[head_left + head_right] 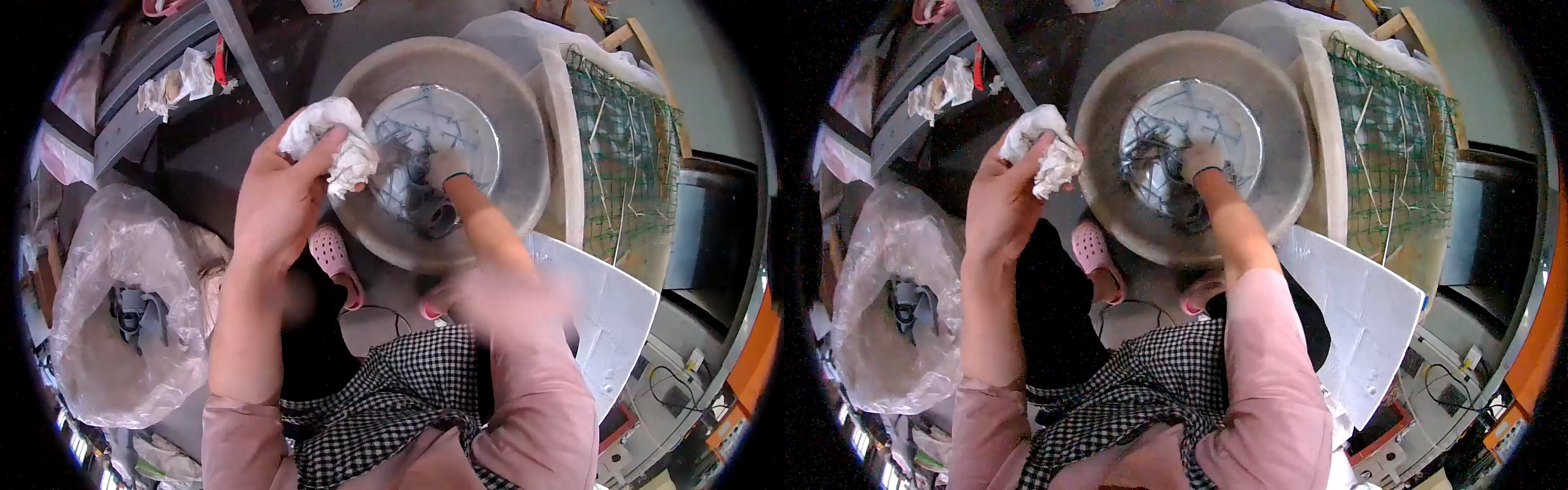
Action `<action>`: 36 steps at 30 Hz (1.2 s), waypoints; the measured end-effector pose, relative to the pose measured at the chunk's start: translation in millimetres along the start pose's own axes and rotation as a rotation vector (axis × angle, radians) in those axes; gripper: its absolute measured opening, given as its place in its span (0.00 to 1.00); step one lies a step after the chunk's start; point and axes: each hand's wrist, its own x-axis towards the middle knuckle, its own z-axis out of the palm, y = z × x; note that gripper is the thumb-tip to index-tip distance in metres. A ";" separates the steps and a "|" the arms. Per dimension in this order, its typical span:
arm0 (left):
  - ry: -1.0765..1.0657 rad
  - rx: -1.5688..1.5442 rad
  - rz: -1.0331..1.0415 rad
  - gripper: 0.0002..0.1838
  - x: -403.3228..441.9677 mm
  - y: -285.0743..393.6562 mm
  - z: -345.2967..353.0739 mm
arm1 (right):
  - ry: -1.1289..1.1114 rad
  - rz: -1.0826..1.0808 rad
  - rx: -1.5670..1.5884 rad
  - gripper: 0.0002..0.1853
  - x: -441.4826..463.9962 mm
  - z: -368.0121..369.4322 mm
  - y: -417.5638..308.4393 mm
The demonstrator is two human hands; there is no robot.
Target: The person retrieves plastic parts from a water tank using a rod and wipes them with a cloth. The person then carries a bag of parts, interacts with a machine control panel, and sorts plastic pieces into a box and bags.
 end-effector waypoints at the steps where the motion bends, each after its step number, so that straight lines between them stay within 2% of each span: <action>1: 0.003 0.004 -0.007 0.13 0.1 1.0 -2.6 | -0.087 -0.079 -0.123 0.15 -2.2 -18.2 -0.3; 3: 0.005 -0.024 0.013 0.13 -0.9 5.6 -6.1 | -0.173 -0.158 -0.249 0.16 -7.9 -32.2 0.1; 6: 0.007 0.008 0.016 0.14 0.4 8.0 -6.3 | 0.032 0.002 0.071 0.18 -8.5 -20.9 10.6; 7: 0.028 0.044 0.018 0.14 0.2 8.8 -4.8 | -0.156 -0.095 0.033 0.20 -3.7 -16.4 16.1; 9: 0.039 0.066 0.024 0.14 2.0 7.3 -2.9 | -0.347 -0.193 -0.011 0.23 -1.7 -21.3 22.3; 12: 0.030 0.149 0.034 0.16 8.1 4.8 -3.2 | -0.442 -0.066 0.149 0.24 -8.9 -67.1 30.7; 14: -0.003 0.280 0.006 0.16 12.7 3.1 -6.3 | -0.531 0.217 1.184 0.20 -38.5 -124.4 27.3; 15: -0.020 0.277 0.027 0.16 14.6 -2.8 -5.4 | -0.502 0.212 1.183 0.20 -56.9 -156.1 21.1; 17: -0.031 0.185 0.030 0.16 17.4 -11.9 -2.0 | -0.394 0.119 1.715 0.19 -96.8 -211.2 0.4; 18: -0.017 0.197 0.026 0.17 11.2 -7.9 5.9 | -0.367 0.101 1.717 0.19 -113.5 -229.5 -4.9; 20: -0.044 0.270 0.078 0.17 9.6 -13.8 7.6 | -0.319 -0.066 1.941 0.17 -142.1 -259.2 -13.8; 23: -0.034 0.301 0.171 0.14 -0.8 -20.0 22.3 | -0.193 -0.146 1.985 0.18 -183.7 -288.2 -28.5; 25: 0.045 0.535 0.507 0.11 -10.8 -18.4 35.8 | -0.155 -0.209 2.019 0.17 -208.8 -297.9 -40.5; 26: 0.102 0.502 0.621 0.08 -17.0 -21.6 46.9 | -0.077 -0.222 2.026 0.16 -215.4 -298.4 -44.5; 27: 0.164 0.645 0.764 0.11 -25.9 -18.7 54.6 | -0.001 -0.230 2.032 0.16 -223.6 -298.3 -49.8; 29: 0.067 0.767 1.143 0.15 -41.2 -13.7 69.5 | 0.085 -0.195 1.988 0.15 -241.2 -297.9 -60.0; 30: 0.069 0.769 1.148 0.15 -43.5 -16.9 74.4 | 0.197 -0.199 1.843 0.15 -243.3 -294.0 -61.7; 31: 0.000 0.895 1.242 0.18 -43.5 -20.7 78.3 | 0.304 -0.202 1.697 0.15 -245.4 -291.5 -64.0; 32: -0.073 1.023 1.333 0.21 -44.0 -23.7 81.2 | 0.370 -0.184 1.714 0.15 -249.4 -288.8 -66.8; 33: -0.074 1.027 1.337 0.21 -48.1 -26.5 83.0 | 0.373 -0.189 1.718 0.15 -248.3 -283.9 -63.8; 35: -0.138 1.098 1.380 0.22 -60.9 -33.0 84.6 | 0.524 -0.119 1.596 0.15 -241.0 -272.1 -55.8; 36: -0.174 1.104 1.429 0.21 -65.7 -37.6 83.8 | 0.491 -0.105 1.733 0.15 -243.3 -278.9 -55.0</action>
